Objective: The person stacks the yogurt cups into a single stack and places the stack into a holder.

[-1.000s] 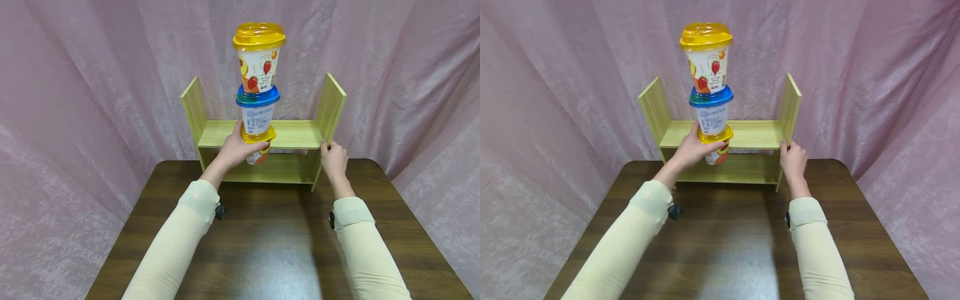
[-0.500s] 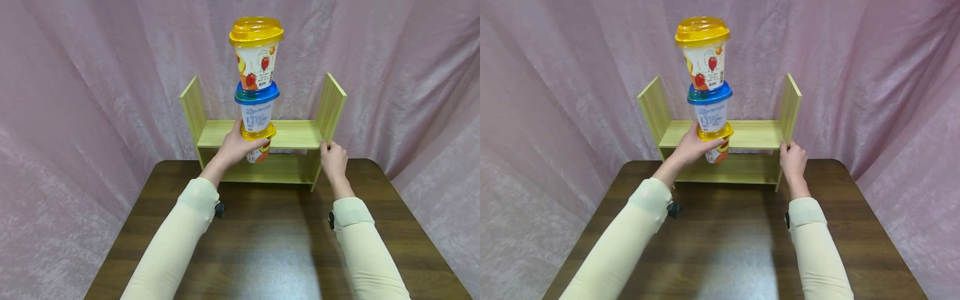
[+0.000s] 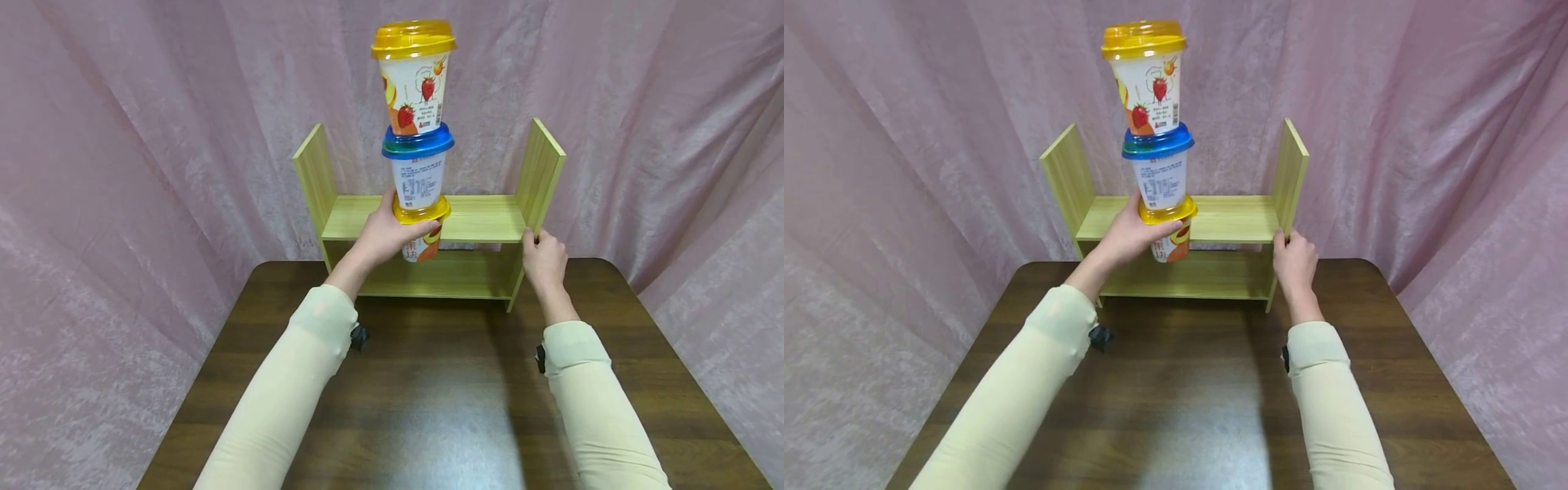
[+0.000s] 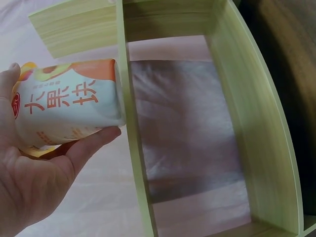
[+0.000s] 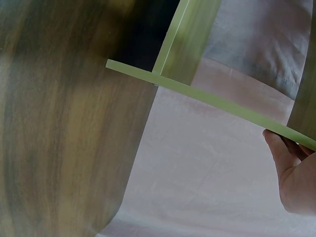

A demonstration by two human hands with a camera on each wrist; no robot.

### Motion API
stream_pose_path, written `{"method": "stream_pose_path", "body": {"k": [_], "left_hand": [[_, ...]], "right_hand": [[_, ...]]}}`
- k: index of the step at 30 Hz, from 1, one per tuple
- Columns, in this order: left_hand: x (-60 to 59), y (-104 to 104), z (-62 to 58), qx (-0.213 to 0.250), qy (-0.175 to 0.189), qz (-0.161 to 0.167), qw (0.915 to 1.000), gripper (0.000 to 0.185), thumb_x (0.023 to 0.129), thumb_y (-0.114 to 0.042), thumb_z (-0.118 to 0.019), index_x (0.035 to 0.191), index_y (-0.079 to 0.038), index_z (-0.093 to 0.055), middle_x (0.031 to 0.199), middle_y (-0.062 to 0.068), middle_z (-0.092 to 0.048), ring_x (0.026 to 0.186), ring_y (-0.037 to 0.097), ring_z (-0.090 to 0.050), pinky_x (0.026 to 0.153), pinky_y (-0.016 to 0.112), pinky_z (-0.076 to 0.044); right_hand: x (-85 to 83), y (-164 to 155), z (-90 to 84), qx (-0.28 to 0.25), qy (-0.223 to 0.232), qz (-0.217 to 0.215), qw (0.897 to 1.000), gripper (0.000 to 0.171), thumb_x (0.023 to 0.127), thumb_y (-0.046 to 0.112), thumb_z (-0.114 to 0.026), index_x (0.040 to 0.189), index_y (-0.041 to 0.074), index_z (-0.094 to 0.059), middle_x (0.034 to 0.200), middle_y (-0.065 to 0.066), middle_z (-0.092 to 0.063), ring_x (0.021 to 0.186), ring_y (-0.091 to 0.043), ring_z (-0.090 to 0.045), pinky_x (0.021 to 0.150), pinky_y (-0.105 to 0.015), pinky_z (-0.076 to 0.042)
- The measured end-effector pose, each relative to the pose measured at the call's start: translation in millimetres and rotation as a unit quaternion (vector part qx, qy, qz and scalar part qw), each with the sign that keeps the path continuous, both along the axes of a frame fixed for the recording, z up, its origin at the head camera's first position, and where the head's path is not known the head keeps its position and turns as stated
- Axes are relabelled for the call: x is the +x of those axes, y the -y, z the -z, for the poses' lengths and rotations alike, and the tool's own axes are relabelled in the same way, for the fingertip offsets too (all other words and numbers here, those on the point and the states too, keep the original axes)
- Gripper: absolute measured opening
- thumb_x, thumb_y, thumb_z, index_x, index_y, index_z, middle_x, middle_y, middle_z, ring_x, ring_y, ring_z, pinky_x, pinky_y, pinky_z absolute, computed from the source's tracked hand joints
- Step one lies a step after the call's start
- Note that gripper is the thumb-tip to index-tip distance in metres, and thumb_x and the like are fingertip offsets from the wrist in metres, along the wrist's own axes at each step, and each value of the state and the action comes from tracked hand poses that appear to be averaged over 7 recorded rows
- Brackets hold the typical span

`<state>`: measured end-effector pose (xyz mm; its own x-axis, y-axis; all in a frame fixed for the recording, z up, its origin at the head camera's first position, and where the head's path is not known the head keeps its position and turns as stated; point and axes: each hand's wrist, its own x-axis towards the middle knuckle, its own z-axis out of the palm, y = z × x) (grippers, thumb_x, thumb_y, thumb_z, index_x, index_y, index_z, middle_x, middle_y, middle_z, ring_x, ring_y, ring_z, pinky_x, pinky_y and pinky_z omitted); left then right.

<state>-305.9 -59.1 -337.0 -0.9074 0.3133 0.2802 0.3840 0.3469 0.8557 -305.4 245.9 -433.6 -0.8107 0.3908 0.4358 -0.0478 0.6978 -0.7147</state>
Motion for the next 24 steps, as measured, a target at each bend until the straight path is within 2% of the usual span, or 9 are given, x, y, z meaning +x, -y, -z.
{"method": "stream_pose_path", "body": {"k": [13, 24], "left_hand": [[-4.6, 2, -1.7, 0.009, -0.005, 0.004, 0.9999, 0.087, 0.082, -0.047, -0.083, 0.15, -0.031, -0.032, 0.135, -0.005, -0.057, 0.111, 0.017, -0.06, 0.095, 0.044, -0.051], [-9.1, 2, -4.3, 0.015, -0.003, 0.011, 0.9998, 0.088, 0.082, -0.041, -0.085, 0.151, -0.032, -0.03, 0.135, -0.004, -0.057, 0.111, 0.019, -0.06, 0.097, 0.046, -0.05]], "right_hand": [[3.2, 3, -1.6, -0.002, -0.001, 0.003, 1.0, 0.046, 0.105, 0.038, -0.04, 0.083, 0.001, -0.057, 0.088, -0.029, -0.064, 0.09, -0.053, -0.06, 0.083, -0.062, -0.045], [10.3, 5, -7.0, 0.002, 0.009, 0.006, 1.0, 0.046, 0.106, 0.039, -0.041, 0.08, 0.003, -0.054, 0.08, -0.026, -0.061, 0.085, -0.05, -0.059, 0.083, -0.06, -0.045]]}}
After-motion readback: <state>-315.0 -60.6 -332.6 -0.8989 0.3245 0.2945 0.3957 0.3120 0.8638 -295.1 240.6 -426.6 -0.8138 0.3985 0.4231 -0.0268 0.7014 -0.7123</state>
